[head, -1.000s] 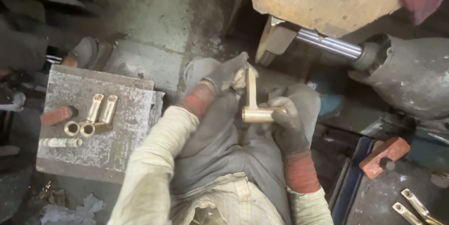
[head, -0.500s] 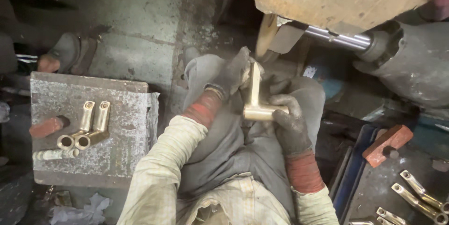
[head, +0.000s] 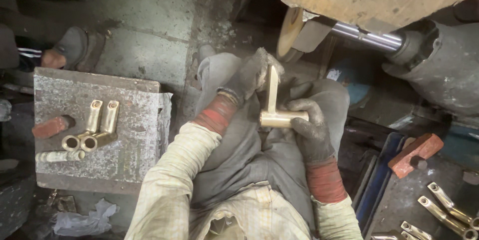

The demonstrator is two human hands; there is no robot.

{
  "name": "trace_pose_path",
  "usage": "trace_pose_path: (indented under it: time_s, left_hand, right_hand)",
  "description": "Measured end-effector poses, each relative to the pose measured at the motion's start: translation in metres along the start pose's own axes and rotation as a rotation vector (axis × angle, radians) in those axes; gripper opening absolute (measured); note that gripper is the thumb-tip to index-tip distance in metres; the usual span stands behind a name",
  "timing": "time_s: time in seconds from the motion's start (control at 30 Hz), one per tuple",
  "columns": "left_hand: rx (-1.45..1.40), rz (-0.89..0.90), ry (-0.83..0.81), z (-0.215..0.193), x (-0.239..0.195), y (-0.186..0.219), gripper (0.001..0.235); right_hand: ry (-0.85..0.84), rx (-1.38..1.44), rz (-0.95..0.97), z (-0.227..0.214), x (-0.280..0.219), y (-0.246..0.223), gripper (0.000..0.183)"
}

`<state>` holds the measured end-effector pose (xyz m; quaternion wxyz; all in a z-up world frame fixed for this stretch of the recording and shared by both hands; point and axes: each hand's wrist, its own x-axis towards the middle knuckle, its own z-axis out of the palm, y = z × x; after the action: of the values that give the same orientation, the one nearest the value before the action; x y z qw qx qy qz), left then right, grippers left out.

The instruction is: The person holds a brass metal piece and applies it to a rotating grinding wheel, turning and rotating the object to smooth various edges and surfaces.

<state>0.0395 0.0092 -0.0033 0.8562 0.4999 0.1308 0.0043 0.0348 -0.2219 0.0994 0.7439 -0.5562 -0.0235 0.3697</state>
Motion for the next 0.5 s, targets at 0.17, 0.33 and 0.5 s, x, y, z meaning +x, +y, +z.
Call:
trace_pose_path:
  time_s: [0.17,0.33,0.5]
  left_hand:
    - [0.014,-0.042,0.038,0.001,0.000,0.003,0.056]
    - [-0.197,-0.205,-0.023,0.003,0.015,-0.013,0.065]
    - [-0.162,-0.330,-0.013,0.009,0.028,-0.031,0.078]
  right_hand:
    - [0.022,-0.124,-0.033,0.002,-0.002,-0.003,0.032]
    - [0.031,-0.105,-0.032,0.007,-0.002,-0.007,0.037]
    - [0.058,-0.008,0.041,0.011,0.000,-0.011,0.040]
